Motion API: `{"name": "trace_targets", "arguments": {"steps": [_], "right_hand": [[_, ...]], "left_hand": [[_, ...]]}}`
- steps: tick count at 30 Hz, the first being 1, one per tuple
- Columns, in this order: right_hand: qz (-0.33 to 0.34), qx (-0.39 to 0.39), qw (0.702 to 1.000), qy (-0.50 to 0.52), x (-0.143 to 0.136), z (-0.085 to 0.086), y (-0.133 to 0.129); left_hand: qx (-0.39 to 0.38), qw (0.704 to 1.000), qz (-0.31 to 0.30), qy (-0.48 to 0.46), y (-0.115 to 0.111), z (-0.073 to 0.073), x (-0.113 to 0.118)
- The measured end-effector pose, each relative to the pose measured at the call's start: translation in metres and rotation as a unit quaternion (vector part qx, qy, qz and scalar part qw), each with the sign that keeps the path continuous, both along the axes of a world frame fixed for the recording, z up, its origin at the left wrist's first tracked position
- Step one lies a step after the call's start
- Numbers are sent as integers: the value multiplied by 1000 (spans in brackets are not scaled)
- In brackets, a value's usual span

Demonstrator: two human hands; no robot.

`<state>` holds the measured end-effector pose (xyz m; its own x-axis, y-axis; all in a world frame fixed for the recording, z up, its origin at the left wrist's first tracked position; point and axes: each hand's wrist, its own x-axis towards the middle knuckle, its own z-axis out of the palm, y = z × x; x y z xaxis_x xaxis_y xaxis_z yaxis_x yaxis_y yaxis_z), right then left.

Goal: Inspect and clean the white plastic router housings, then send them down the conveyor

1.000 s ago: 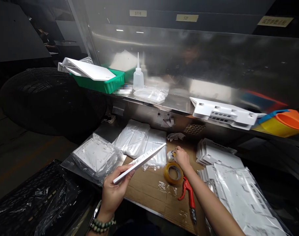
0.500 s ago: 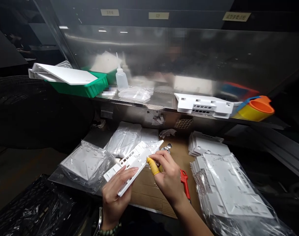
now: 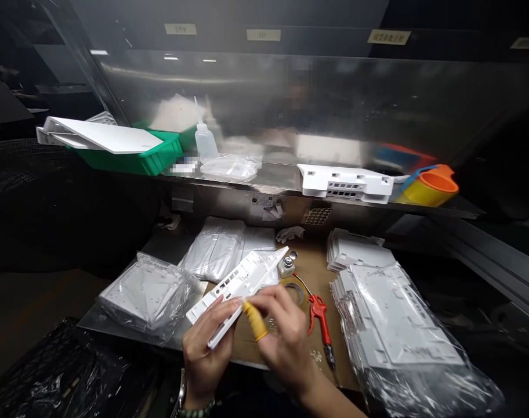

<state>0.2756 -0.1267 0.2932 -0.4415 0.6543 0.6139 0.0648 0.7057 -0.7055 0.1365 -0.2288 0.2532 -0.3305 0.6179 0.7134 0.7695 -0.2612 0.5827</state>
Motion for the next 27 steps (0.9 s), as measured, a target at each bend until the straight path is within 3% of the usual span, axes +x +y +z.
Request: {"name": "trace_targets", "arguments": {"steps": [2,7,12,14,18,24,27], "right_hand": [[15,2,1000,8,-1,0,-2],[-95,2,995,13,1,-1,12],[10,-3,1000,11,0,-4,-3],[-5,-4,1000,12,1,-7,5],[-107,-4,994,6,2,-11,24],[17,-8,1000,-11,-8,-14,3],[-63,-13,998,-21,4,-19,35]], "left_hand": [[6,1000,-1,-5,0,0,-1],[-2,1000,-12,-16,-1,-1,0],[-4,1000,-7,-10,-2,2,-1],[-6,1000,-8,-17,-2,2,-2],[-17,999,-6,-29,-4,0,-4],[-7,1000,-3,-16,-3,-7,-9],[-15,998,-2,-61,-5,-8,-12]]}}
